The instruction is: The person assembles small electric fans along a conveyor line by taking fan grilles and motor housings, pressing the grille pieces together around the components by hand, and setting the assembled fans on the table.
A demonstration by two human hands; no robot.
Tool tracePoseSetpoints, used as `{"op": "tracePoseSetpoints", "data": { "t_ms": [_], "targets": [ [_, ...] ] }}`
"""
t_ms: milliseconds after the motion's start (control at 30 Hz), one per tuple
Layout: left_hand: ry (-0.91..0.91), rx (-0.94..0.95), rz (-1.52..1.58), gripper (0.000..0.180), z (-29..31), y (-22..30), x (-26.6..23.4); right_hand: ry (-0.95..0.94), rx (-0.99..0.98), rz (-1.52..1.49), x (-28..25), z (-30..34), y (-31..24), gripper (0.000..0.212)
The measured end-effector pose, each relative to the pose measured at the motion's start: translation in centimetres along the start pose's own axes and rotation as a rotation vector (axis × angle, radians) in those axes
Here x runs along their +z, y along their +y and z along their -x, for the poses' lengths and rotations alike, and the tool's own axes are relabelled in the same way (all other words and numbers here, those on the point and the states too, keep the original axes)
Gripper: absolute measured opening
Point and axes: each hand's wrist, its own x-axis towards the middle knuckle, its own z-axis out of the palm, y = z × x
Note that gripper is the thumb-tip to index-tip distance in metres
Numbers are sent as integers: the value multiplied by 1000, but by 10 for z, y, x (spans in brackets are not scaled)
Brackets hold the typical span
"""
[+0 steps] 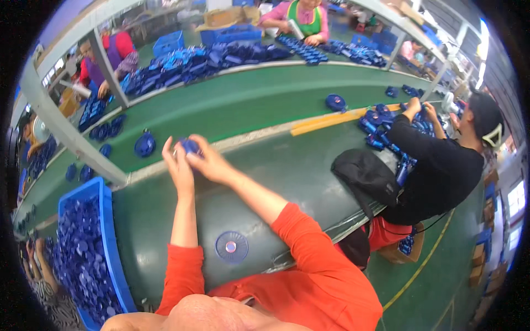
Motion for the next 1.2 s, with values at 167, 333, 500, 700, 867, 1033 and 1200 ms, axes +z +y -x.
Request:
{"op": "tracePoseSetpoints", "data": {
  "t_ms": [167,333,500,700,867,1033,1200],
  "targets": [
    [87,148,-342,43,-23,-24,-29,443,-138,797,-89,-14,22,77],
    [204,110,-448,34,-25,-57,-63,377,-177,1010,-92,8,5,48],
    [232,107,-470,35,-23,-60,-69,-541,-201,545,-45,69,-60,51],
    [362,-32,-362,49,-34,-67,-59,-976,-287,782,-14,158,-86,83],
    [405,392,-862,52,-107,-91,-93,-831,-239,642,-22,152,-63,74],
    [226,110,-1190,55,-171,-116,-130,-616,-333,536,-27,139,-41,66],
    [-92,59,-1241,36,-171,-141,-130,-453,-362,434,-28,146,-33,68]
  ]
}}
